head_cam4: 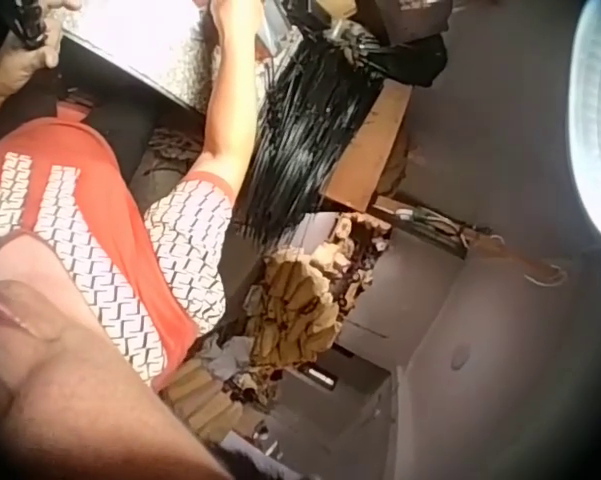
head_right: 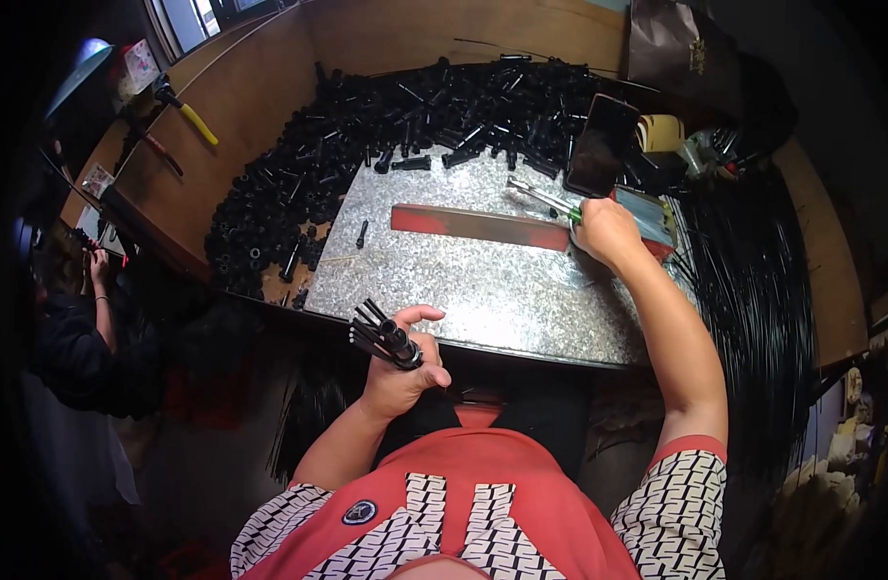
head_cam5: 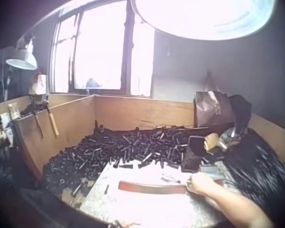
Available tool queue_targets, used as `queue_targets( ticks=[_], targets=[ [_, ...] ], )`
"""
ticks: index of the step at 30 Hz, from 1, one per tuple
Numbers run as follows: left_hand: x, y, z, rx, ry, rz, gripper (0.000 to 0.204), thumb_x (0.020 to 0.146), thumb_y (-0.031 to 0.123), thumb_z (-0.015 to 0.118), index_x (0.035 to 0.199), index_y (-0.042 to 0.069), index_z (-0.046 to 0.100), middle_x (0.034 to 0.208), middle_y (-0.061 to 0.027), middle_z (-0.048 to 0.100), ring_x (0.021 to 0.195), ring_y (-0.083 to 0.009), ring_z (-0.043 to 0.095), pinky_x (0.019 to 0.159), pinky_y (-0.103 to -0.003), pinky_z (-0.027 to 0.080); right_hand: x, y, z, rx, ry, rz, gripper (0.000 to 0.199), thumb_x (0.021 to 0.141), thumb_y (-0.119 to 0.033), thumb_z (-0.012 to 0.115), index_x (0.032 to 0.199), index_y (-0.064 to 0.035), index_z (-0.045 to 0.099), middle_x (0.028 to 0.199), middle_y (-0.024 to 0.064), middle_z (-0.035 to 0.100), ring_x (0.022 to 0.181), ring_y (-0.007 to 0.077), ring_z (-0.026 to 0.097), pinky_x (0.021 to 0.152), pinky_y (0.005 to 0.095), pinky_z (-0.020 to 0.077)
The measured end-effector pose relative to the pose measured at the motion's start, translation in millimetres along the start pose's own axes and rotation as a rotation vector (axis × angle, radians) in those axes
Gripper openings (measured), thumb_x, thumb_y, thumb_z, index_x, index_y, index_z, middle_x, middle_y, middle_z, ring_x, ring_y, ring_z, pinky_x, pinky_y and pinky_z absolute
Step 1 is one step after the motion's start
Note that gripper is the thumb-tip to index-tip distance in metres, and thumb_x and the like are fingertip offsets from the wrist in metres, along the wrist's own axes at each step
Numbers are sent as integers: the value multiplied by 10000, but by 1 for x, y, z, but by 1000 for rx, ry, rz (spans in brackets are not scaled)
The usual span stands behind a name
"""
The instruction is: Assembling wire spokes into a central plastic hub to create a circular industrial component.
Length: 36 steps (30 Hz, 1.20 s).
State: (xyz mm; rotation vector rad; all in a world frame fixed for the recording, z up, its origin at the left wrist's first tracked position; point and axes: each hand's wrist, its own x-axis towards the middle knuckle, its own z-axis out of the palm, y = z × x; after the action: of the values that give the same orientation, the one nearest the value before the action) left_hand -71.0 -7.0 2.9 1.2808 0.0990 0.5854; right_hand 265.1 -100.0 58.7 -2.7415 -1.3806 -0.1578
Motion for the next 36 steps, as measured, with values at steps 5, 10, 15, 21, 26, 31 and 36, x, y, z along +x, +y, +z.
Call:
queue_targets(
  ticks=[5, 10, 15, 21, 26, 31, 36],
  targets=[
    [-3, 5, 3, -22, -2, -28, 709, 727, 104, 821, 1253, -55, 374, 601, 33, 483, 548, -47, 474, 545, -179, 386, -11, -6, 0, 82, 91, 24, 169, 741, -141, 601, 811, 13, 595, 805, 246, 632, 824, 428, 607, 738, 479, 477],
    [0, 1, 1, 20, 29, -17, 733, 745, 192, 818, 1258, -65, 361, 613, 36, 491, 567, -39, 485, 562, -174, 394, -42, -45, -19, 641, 40, 31, 153, 817, -153, 605, 853, -5, 590, 688, 132, 585, 652, 251, 594, 624, 373, 456],
    [7, -4, 0, 75, 16, 8, 767, 752, 247, 811, 1277, -60, 344, 622, 32, 506, 575, -45, 500, 568, -172, 398, -100, -114, -28, 1425, -249, -95, 104, 902, -91, 558, 878, 8, 581, 749, 39, 596, 712, 116, 576, 651, 259, 465],
    [12, -4, 6, 120, 8, 98, 723, 723, 165, 828, 1270, -44, 406, 644, 68, 467, 594, -3, 428, 570, -155, 339, -123, -141, -17, 1158, -30, -480, 109, 845, -73, 630, 917, 7, 613, 811, 120, 595, 747, 241, 617, 670, 314, 479],
    [9, 4, 16, -216, 29, 25, 728, 725, 126, 821, 1286, -40, 388, 804, 8, 557, 756, -43, 545, 727, -190, 449, -126, -145, -10, 1086, 74, -580, 123, 825, -46, 657, 928, 3, 611, 841, 120, 603, 738, 261, 617, 640, 331, 484],
    [10, -3, 10, 74, 3, 118, 729, 699, 145, 843, 1269, -17, 418, 744, 44, 529, 688, -18, 503, 662, -167, 412, -131, -145, -12, 1127, 42, -547, 115, 833, -35, 639, 930, 15, 603, 824, 121, 598, 735, 255, 618, 640, 324, 479],
    [3, 0, 13, -39, 62, 31, 641, 696, 148, 850, 1200, -20, 492, 620, 88, 435, 583, 6, 403, 548, -173, 314, -134, -145, -13, 1356, -129, -266, 90, 882, -61, 600, 924, 18, 595, 826, 87, 609, 742, 160, 605, 664, 291, 484]
  ],
)
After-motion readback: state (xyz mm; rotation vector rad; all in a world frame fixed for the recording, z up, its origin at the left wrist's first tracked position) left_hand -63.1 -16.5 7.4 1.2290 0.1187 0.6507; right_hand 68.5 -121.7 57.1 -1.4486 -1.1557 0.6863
